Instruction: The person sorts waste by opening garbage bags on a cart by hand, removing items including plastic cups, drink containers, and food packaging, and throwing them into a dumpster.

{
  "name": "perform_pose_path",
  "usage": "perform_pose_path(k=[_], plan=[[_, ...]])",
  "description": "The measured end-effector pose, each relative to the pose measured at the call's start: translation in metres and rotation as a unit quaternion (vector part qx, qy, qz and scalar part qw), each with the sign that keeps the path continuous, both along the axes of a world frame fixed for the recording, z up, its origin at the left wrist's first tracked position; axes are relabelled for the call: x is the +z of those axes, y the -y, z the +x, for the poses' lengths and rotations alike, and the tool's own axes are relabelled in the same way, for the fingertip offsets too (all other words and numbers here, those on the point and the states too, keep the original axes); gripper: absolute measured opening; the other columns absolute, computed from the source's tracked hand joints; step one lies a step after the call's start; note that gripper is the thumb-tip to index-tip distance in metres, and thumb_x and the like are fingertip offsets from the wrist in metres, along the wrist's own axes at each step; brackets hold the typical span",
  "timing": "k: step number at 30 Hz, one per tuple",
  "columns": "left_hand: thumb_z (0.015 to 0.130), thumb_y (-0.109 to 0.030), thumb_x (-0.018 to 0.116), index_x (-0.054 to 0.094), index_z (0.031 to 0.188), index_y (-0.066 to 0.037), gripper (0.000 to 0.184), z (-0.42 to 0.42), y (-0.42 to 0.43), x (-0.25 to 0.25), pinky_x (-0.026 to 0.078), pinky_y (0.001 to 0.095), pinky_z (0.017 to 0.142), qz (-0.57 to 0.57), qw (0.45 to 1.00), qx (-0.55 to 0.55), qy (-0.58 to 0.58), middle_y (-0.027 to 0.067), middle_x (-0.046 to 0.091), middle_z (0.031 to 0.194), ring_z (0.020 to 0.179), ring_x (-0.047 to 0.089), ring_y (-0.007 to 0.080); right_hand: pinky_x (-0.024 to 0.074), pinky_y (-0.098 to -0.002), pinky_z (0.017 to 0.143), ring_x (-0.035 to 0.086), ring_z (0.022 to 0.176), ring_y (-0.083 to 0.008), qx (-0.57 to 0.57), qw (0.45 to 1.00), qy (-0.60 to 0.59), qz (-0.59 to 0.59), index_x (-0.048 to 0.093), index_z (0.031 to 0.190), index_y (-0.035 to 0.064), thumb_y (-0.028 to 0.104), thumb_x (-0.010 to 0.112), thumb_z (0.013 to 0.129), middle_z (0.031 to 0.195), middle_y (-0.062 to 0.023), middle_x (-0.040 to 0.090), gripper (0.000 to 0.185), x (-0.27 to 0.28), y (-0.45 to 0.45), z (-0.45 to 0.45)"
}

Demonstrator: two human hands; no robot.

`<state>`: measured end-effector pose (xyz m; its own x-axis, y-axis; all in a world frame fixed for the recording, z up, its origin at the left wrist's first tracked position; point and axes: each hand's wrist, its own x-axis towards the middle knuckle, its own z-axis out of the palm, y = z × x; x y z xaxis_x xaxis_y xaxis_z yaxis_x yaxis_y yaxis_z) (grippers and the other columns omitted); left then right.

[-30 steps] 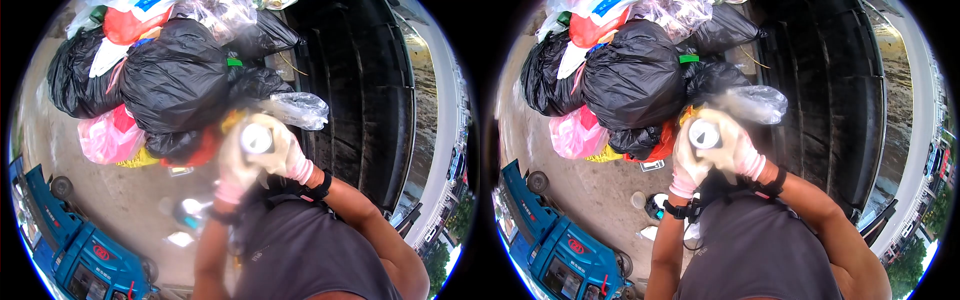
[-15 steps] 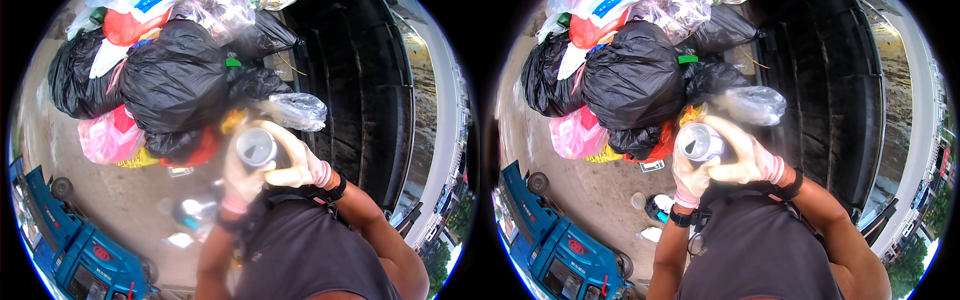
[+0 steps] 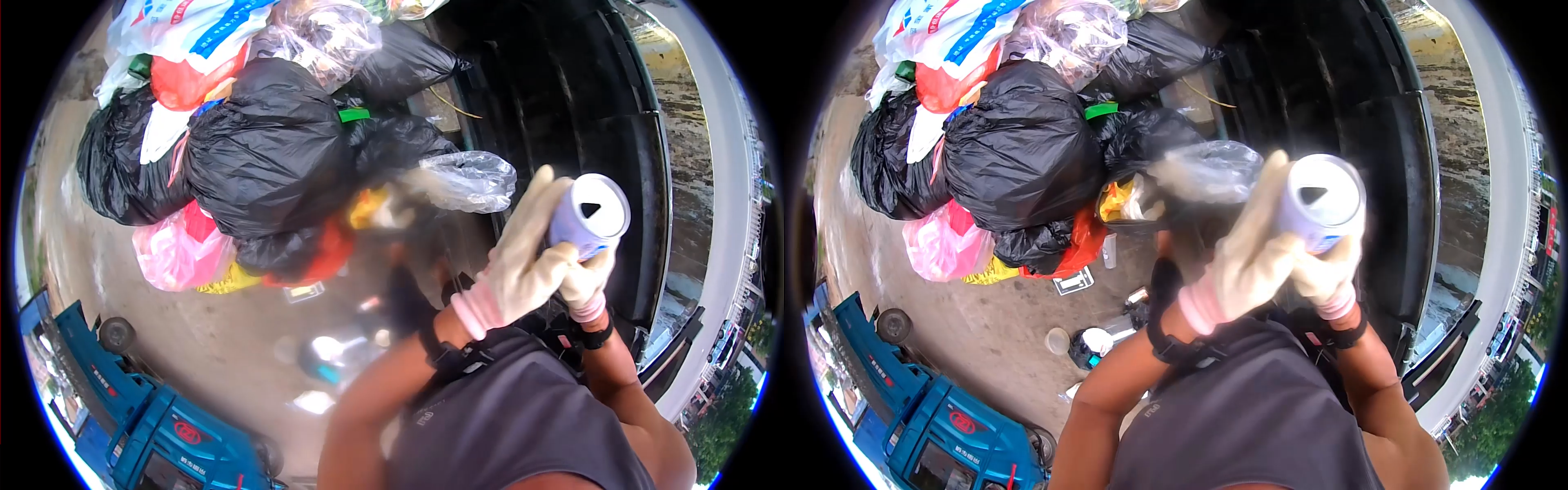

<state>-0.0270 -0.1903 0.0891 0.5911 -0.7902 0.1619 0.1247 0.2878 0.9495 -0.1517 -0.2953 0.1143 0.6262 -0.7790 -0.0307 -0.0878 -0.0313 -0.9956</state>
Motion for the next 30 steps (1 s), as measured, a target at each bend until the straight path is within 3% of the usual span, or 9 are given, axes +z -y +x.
perform_pose_path(k=[3, 8, 11, 14, 15, 18, 22, 26, 30], plan=[[0.109, -0.044, 0.062, 0.052, 0.149, 0.005, 0.064, -0.008, 0.047, 0.011, 0.040, 0.0537, 0.121, -0.018, 0.993, -0.015, 0.112, 0.0293, 0.057, 0.148, 0.140, 0.054, 0.0486, 0.0518, -0.0417, 0.114, 0.065, 0.132, -0.0248, -0.096, 0.995, -0.023, -0.032, 0.042, 0.162, -0.0003, 0.018, 0.092, 0.083, 0.150, -0.0141, 0.062, 0.095, 0.013, 0.032, -0.039], [0.096, -0.022, 0.081, 0.060, 0.147, 0.003, 0.060, -0.021, 0.042, 0.029, 0.045, 0.0523, 0.122, 0.023, 0.987, -0.005, 0.156, 0.0315, 0.054, 0.157, 0.147, 0.053, 0.0502, 0.0541, -0.0393, 0.110, 0.065, 0.129, -0.0247, -0.151, 0.979, -0.073, -0.120, 0.047, 0.160, -0.0030, 0.015, 0.077, 0.100, 0.150, -0.0168, 0.060, 0.070, 0.069, 0.098, -0.072], [0.098, -0.018, 0.078, 0.064, 0.144, 0.004, 0.053, -0.008, 0.015, 0.009, 0.052, 0.0472, 0.119, 0.073, 0.986, -0.052, 0.141, 0.0299, 0.065, 0.147, 0.136, 0.065, 0.0442, 0.0564, -0.0358, 0.103, 0.069, 0.117, -0.0215, -0.134, 0.868, -0.269, -0.396, 0.061, 0.152, 0.0002, 0.021, 0.076, 0.103, 0.148, -0.0149, 0.063, 0.056, 0.101, 0.186, -0.148], [0.100, -0.012, 0.073, 0.074, 0.132, 0.001, 0.034, 0.009, -0.028, -0.013, 0.057, 0.0430, 0.109, 0.176, 0.971, -0.075, 0.145, 0.0210, 0.078, 0.129, 0.122, 0.074, 0.0355, 0.0580, -0.0331, 0.095, 0.073, 0.110, -0.0205, -0.238, 0.806, -0.405, -0.360, 0.064, 0.153, 0.0083, 0.037, 0.080, 0.099, 0.132, -0.0126, 0.074, 0.063, 0.124, 0.246, -0.183], [0.100, -0.012, 0.073, 0.075, 0.128, 0.001, 0.031, 0.012, -0.043, -0.025, 0.059, 0.0429, 0.105, 0.209, 0.963, -0.069, 0.154, 0.0214, 0.078, 0.127, 0.119, 0.076, 0.0361, 0.0586, -0.0370, 0.095, 0.075, 0.109, -0.0252, -0.227, 0.725, -0.543, -0.357, 0.064, 0.154, 0.0117, 0.044, 0.081, 0.095, 0.122, -0.0159, 0.078, 0.069, 0.135, 0.254, -0.187], [0.100, -0.010, 0.071, 0.076, 0.122, 0.002, 0.025, 0.025, -0.082, -0.052, 0.060, 0.0445, 0.102, 0.303, 0.918, -0.022, 0.254, 0.0229, 0.079, 0.121, 0.112, 0.076, 0.0397, 0.0590, -0.0419, 0.096, 0.078, 0.107, -0.0297, -0.086, 0.649, -0.658, -0.372, 0.064, 0.154, 0.0123, 0.043, 0.080, 0.091, 0.122, -0.0198, 0.079, 0.072, 0.129, 0.296, -0.229], [0.102, -0.012, 0.069, 0.076, 0.122, 0.004, 0.026, 0.044, -0.113, -0.066, 0.060, 0.0446, 0.101, 0.397, 0.873, -0.014, 0.283, 0.0239, 0.079, 0.121, 0.112, 0.076, 0.0411, 0.0597, -0.0435, 0.095, 0.079, 0.103, -0.0309, -0.113, 0.642, -0.697, -0.299, 0.067, 0.148, 0.0091, 0.040, 0.077, 0.090, 0.124, -0.0217, 0.079, 0.067, 0.127, 0.305, -0.229], [0.105, -0.013, 0.068, 0.075, 0.125, 0.004, 0.027, 0.051, -0.122, -0.078, 0.059, 0.0451, 0.098, 0.375, 0.869, 0.013, 0.321, 0.0235, 0.079, 0.119, 0.110, 0.076, 0.0405, 0.0588, -0.0434, 0.099, 0.078, 0.114, -0.0339, -0.082, 0.618, -0.713, -0.321, 0.070, 0.142, 0.0086, 0.044, 0.081, 0.089, 0.122, -0.0203, 0.080, 0.065, 0.131, 0.276, -0.199], [0.106, -0.011, 0.063, 0.073, 0.127, 0.008, 0.030, 0.051, -0.113, -0.071, 0.058, 0.0453, 0.105, 0.383, 0.865, -0.018, 0.322, 0.0269, 0.077, 0.126, 0.116, 0.074, 0.0427, 0.0590, -0.0413, 0.093, 0.078, 0.104, -0.0294, -0.131, 0.674, -0.670, -0.281, 0.070, 0.141, 0.0037, 0.050, 0.082, 0.088, 0.112, -0.0219, 0.080, 0.072, 0.138, 0.294, -0.213]])
